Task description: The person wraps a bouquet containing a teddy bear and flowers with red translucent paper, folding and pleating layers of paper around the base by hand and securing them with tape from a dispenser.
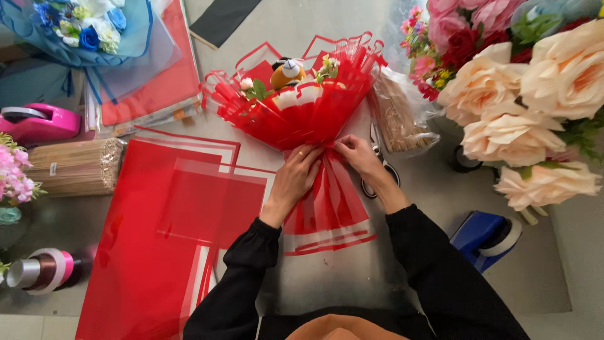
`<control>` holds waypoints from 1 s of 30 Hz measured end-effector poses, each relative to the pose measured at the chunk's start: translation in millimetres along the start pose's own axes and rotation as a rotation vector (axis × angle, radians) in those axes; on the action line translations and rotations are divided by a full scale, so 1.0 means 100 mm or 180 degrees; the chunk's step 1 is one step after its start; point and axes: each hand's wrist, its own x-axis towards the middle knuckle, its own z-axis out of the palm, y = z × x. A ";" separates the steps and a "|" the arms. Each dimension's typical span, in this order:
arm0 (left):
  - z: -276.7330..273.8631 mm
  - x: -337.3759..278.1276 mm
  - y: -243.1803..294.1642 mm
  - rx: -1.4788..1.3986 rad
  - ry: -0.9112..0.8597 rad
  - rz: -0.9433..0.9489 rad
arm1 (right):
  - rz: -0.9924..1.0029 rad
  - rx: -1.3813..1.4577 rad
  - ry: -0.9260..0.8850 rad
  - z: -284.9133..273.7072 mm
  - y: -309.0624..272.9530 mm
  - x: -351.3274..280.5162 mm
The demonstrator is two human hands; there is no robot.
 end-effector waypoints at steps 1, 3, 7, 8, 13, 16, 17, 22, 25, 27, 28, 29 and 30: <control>-0.02 0.02 -0.03 -0.0004 -0.0015 -0.0014 | 0.0020 0.0002 -0.0006 -0.01 0.00 0.01; -0.06 0.07 -0.09 -0.0182 -0.0118 0.0038 | -0.0160 -0.0412 0.0019 -0.05 -0.01 0.04; -0.24 0.12 -0.03 -0.0189 -0.0113 0.0113 | -0.0132 -0.0689 0.0111 -0.03 -0.05 -0.03; -0.27 0.15 -0.04 -0.0208 -0.0132 0.0161 | 0.0064 -0.0533 0.0138 0.02 -0.04 -0.03; -0.34 0.20 -0.03 -0.0180 -0.0158 0.0211 | 0.0223 -0.0443 0.0222 0.02 0.29 0.15; -0.43 0.17 0.05 -0.0010 -0.0105 0.0319 | 0.0316 -0.0581 0.0270 0.02 0.29 0.09; -0.44 0.16 0.08 -0.0036 -0.0206 0.0309 | 0.0261 -0.0832 0.0274 0.02 0.25 0.01; -0.47 -0.11 0.30 -0.0257 -0.0434 0.0272 | 0.0410 -0.1742 0.0026 -0.10 -0.08 -0.51; -0.52 -0.27 0.47 -0.0278 -0.0436 0.0250 | 0.0398 -0.1853 -0.0153 -0.14 -0.23 -0.86; -0.54 -0.37 0.53 -0.0195 -0.0430 0.0289 | 0.0216 -0.1781 -0.0237 -0.17 -0.16 -0.96; -0.48 -0.44 0.55 -0.0194 -0.0428 0.0267 | 0.0220 -0.1789 -0.0257 -0.13 -0.20 -1.03; -0.43 -0.43 0.52 -0.0125 -0.0344 0.0327 | 0.0174 -0.1857 -0.0229 -0.09 -0.29 -1.02; -0.39 -0.41 0.50 -0.0056 -0.0261 0.0388 | 0.0127 -0.1924 -0.0201 -0.05 -0.39 -1.02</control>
